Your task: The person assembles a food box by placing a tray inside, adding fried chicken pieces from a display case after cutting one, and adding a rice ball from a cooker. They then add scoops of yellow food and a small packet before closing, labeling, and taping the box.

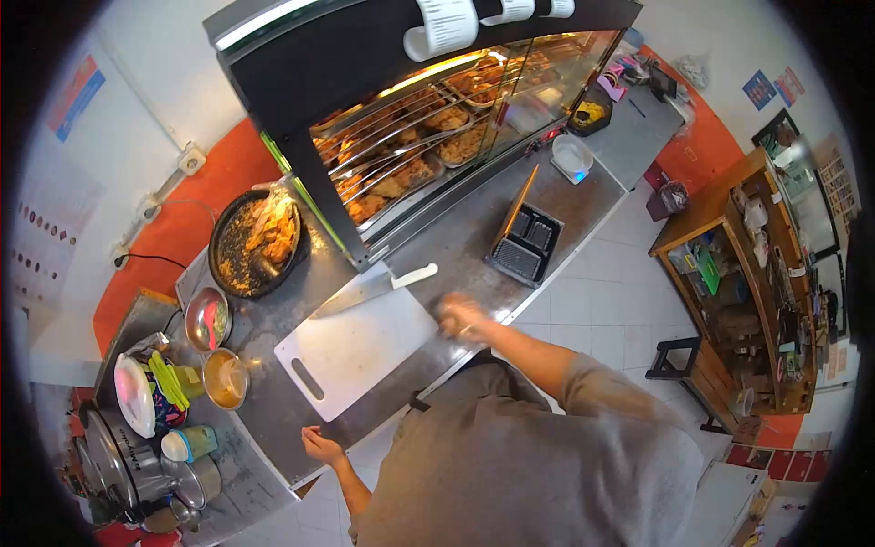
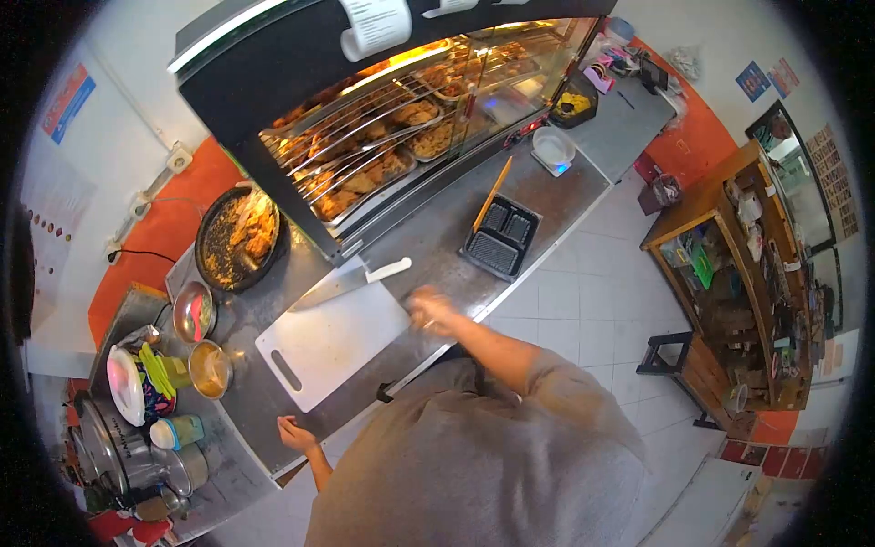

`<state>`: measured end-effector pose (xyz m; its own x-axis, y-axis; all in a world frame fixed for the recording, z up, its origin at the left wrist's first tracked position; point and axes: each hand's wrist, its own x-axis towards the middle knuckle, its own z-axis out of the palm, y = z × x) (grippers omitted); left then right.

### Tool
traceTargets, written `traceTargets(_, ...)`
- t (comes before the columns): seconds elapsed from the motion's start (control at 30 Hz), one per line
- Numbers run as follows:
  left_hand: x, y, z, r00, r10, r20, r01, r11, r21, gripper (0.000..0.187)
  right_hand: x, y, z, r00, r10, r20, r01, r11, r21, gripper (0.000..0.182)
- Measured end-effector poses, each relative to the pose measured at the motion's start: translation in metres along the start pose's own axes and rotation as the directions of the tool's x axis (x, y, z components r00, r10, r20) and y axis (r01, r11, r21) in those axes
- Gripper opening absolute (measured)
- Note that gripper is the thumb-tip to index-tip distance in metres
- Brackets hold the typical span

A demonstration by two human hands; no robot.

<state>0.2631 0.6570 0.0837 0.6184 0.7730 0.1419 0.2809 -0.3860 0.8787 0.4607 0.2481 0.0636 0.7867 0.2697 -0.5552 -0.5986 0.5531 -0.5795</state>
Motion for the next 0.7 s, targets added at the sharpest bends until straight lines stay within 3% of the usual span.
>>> traceTargets(0.07, -0.016, 0.013, 0.011, 1.000, -0.008, 0.015, 0.008, 1.000, 0.010, 0.042, -0.020, -0.080, -0.060, 0.980, -0.193, -0.047, 0.198, 0.961, 0.194, 0.016)
traceTargets(0.1, -0.023, 0.024, 0.019, 1.000, 0.004, 0.030, -0.004, 1.000, 0.006, 0.041, -0.029, -0.120, -0.073, 0.902, -0.362, -0.235, 0.394, 0.913, 0.105, 0.014)
traceTargets(0.13, -0.031, 0.036, 0.031, 0.999, 0.017, 0.044, -0.017, 1.000, 0.001, 0.040, -0.028, -0.155, -0.091, 0.773, -0.533, -0.345, 0.513, 0.844, -0.154, 0.014)
traceTargets(0.17, -0.038, 0.044, 0.044, 0.999, 0.022, 0.040, -0.022, 1.000, 0.002, 0.040, -0.027, -0.186, -0.106, 0.695, -0.568, -0.441, 0.489, 0.823, -0.289, 0.018)
traceTargets(0.2, -0.046, 0.052, 0.059, 0.996, 0.042, 0.078, -0.042, 0.999, -0.002, 0.040, -0.027, -0.215, -0.126, 0.742, -0.529, -0.412, 0.349, 0.829, -0.437, 0.023)
traceTargets(0.23, -0.055, 0.062, 0.073, 0.991, 0.061, 0.115, -0.060, 0.998, -0.006, 0.040, -0.016, -0.232, -0.137, 0.596, -0.746, -0.296, 0.315, 0.556, -0.769, 0.028)
traceTargets(0.27, -0.064, 0.074, 0.089, 0.992, 0.063, 0.108, -0.063, 0.998, 0.000, 0.040, -0.007, -0.245, -0.146, 0.460, -0.884, -0.084, 0.194, 0.192, -0.962, 0.033)
traceTargets(0.3, -0.075, 0.087, 0.105, 0.984, 0.058, 0.169, -0.057, 0.998, -0.006, 0.039, 0.001, -0.255, -0.154, 0.466, -0.881, -0.081, 0.202, 0.195, -0.960, 0.033)
traceTargets(0.37, -0.095, 0.114, 0.136, 0.975, 0.056, 0.214, -0.056, 0.998, -0.004, 0.037, 0.018, -0.271, -0.154, 0.530, -0.765, 0.366, 0.293, -0.240, -0.925, 0.041)
traceTargets(0.4, -0.106, 0.127, 0.149, 0.959, 0.100, 0.264, -0.092, 0.995, -0.042, 0.036, 0.024, -0.273, -0.150, 0.530, -0.762, 0.372, 0.307, -0.236, -0.922, 0.041)
traceTargets(0.47, -0.125, 0.143, 0.165, 0.943, 0.140, 0.301, -0.124, 0.990, -0.072, 0.034, 0.018, -0.274, -0.130, 0.791, -0.448, 0.415, 0.104, -0.571, -0.814, 0.048)
traceTargets(0.53, -0.139, 0.153, 0.172, 0.936, 0.128, 0.327, -0.105, 0.991, -0.087, 0.033, 0.009, -0.268, -0.119, 0.797, -0.457, 0.396, 0.085, -0.564, -0.821, 0.050)
traceTargets(0.6, -0.153, 0.162, 0.169, 0.943, 0.206, 0.263, -0.199, 0.979, -0.053, 0.034, 0.012, -0.264, -0.120, 0.795, -0.472, 0.382, 0.066, -0.558, -0.827, 0.051)
traceTargets(0.67, -0.171, 0.160, 0.156, 0.976, 0.088, 0.201, -0.072, 0.994, -0.087, 0.037, 0.017, -0.258, -0.130, 0.626, -0.597, 0.502, 0.185, -0.512, -0.839, 0.047)
traceTargets(0.7, -0.179, 0.157, 0.150, 0.979, 0.076, 0.188, -0.068, 0.996, -0.053, 0.039, 0.015, -0.254, -0.135, 0.620, -0.584, 0.523, 0.186, -0.539, -0.822, 0.041)
